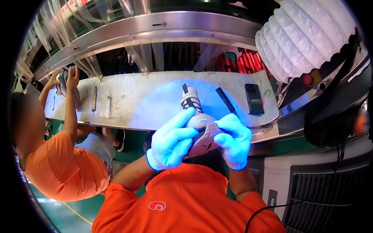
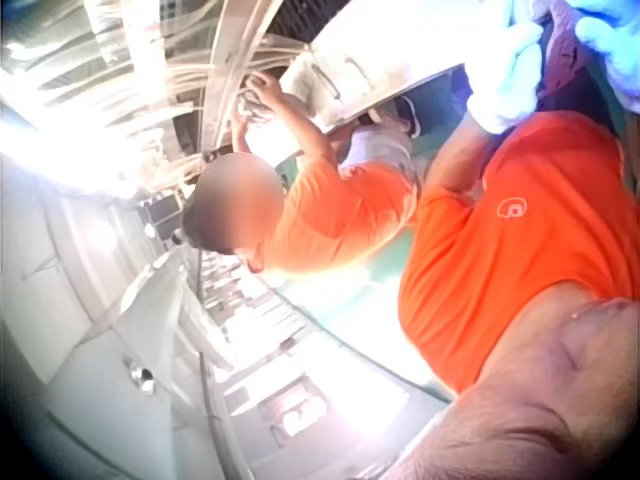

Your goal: The person cleans a white and black sneaker using a small black tool and a cloth. They repeatedly rub the tool along the shoe's sole and upper, then wipe the surface with a cloth. The person handles the shoe one at a time, rotating it to access different areas.

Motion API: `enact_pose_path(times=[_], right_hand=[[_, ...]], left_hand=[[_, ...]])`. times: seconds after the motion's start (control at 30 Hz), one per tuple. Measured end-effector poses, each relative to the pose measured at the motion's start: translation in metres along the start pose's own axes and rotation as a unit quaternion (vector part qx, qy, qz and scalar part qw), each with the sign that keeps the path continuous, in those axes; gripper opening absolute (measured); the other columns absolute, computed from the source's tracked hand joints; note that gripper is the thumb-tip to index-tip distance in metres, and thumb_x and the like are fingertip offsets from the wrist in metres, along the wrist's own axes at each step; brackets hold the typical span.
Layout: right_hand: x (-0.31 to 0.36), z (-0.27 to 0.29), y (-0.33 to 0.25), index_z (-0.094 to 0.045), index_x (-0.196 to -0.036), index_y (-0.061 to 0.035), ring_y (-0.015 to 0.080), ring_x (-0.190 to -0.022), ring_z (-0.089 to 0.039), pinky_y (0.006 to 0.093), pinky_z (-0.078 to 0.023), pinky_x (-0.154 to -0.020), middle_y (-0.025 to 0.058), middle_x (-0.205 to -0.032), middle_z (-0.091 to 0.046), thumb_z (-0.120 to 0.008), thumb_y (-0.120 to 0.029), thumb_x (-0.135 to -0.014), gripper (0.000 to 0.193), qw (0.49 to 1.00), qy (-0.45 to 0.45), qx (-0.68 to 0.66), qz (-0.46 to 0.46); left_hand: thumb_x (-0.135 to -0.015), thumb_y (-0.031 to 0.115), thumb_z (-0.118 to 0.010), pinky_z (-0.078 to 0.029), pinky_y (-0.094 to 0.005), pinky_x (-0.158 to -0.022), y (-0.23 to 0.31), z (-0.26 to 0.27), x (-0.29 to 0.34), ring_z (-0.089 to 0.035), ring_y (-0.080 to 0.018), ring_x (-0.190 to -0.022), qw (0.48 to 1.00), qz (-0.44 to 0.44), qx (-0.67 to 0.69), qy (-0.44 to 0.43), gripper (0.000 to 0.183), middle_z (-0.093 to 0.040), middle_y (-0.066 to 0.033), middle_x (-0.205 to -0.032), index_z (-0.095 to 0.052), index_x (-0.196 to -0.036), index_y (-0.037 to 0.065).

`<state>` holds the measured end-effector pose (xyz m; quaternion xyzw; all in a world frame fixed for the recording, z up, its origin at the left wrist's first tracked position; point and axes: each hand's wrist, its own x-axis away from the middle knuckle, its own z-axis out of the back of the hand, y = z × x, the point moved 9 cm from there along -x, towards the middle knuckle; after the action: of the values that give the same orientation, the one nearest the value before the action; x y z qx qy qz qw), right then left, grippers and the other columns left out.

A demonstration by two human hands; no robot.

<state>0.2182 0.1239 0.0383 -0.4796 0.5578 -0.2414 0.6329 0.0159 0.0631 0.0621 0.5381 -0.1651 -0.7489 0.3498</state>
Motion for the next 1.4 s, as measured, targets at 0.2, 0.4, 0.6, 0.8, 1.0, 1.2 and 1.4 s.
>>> enact_pose_path(times=[0.2, 0.4, 0.6, 0.8, 1.0, 1.2, 1.4], right_hand=[[0.014, -0.021, -0.023, -0.081, -0.116, -0.0013, 0.018, -0.086, -0.068, 0.031, -0.057, -0.074, 0.0083, -0.1, -0.069, -0.097, -0.003, -0.081, 0.039, 0.992, -0.016, 0.109, 0.057], [0.026, -0.031, -0.029, -0.08, -0.118, -0.0032, 0.015, -0.079, -0.064, 0.0279, -0.053, -0.067, 0.0075, -0.099, -0.068, -0.099, -0.001, -0.08, 0.042, 0.984, -0.009, 0.155, 0.086], [0.028, -0.033, -0.034, -0.079, -0.118, -0.0034, 0.013, -0.076, -0.062, 0.0261, -0.05, -0.063, 0.007, -0.099, -0.067, -0.098, 0.001, -0.08, 0.043, 0.979, -0.001, 0.176, 0.1], [0.03, -0.03, -0.031, -0.078, -0.116, -0.0032, 0.0127, -0.076, -0.062, 0.0264, -0.05, -0.063, 0.0072, -0.098, -0.067, -0.096, 0.004, -0.08, 0.04, 0.98, 0.004, 0.179, 0.088], [0.03, -0.029, -0.032, -0.078, -0.114, -0.0032, 0.0129, -0.076, -0.061, 0.0269, -0.049, -0.063, 0.0068, -0.096, -0.067, -0.095, 0.006, -0.08, 0.039, 0.981, 0.011, 0.174, 0.086], [0.029, -0.029, -0.036, -0.076, -0.117, -0.0031, 0.0118, -0.075, -0.059, 0.0256, -0.047, -0.062, 0.0052, -0.094, -0.066, -0.096, 0.006, -0.08, 0.043, 0.979, 0.002, 0.181, 0.095], [0.04, -0.022, -0.012, -0.062, -0.143, 0.0015, 0.0075, -0.077, -0.061, 0.0243, -0.052, -0.065, 0.0014, -0.092, -0.065, -0.098, 0.0, -0.083, 0.071, 0.993, 0.065, 0.096, -0.012]], left_hand=[[-0.082, 0.012, -0.096, -0.047, -0.0567, -0.121, 0.005, -0.002, 0.022, -0.068, -0.0513, -0.138, 0.984, 0.071, 0.103, 0.131, 0.036, -0.067, -0.0403, -0.143, -0.07, -0.103, -0.002], [-0.083, 0.009, -0.099, -0.053, -0.0538, -0.114, 0.005, -0.005, 0.031, -0.072, -0.0431, -0.132, 0.966, 0.132, 0.142, 0.172, 0.034, -0.072, -0.0344, -0.137, -0.068, -0.094, -0.001], [-0.086, 0.004, -0.097, -0.057, -0.0499, -0.11, 0.003, -0.006, 0.032, -0.074, -0.0397, -0.13, 0.957, 0.153, 0.168, 0.18, 0.03, -0.074, -0.0329, -0.133, -0.067, -0.091, -0.001], [-0.087, 0.003, -0.095, -0.057, -0.0502, -0.11, 0.005, -0.007, 0.026, -0.074, -0.0407, -0.13, 0.961, 0.145, 0.161, 0.171, 0.029, -0.076, -0.0309, -0.13, -0.067, -0.089, -0.001], [-0.086, 0.003, -0.095, -0.058, -0.0522, -0.109, 0.01, -0.006, 0.024, -0.076, -0.0442, -0.127, 0.965, 0.14, 0.13, 0.181, 0.03, -0.079, -0.0289, -0.123, -0.065, -0.084, 0.0], [-0.086, 0.004, -0.096, -0.056, -0.0542, -0.113, 0.005, -0.01, 0.026, -0.077, -0.0424, -0.124, 0.971, 0.116, 0.143, 0.153, 0.032, -0.079, -0.0284, -0.12, -0.065, -0.089, 0.001], [-0.084, 0.005, -0.098, -0.056, -0.0518, -0.114, -0.006, -0.01, 0.031, -0.076, -0.0361, -0.125, 0.935, 0.203, 0.233, 0.174, 0.045, -0.077, -0.0269, -0.125, -0.062, -0.112, 0.001]])
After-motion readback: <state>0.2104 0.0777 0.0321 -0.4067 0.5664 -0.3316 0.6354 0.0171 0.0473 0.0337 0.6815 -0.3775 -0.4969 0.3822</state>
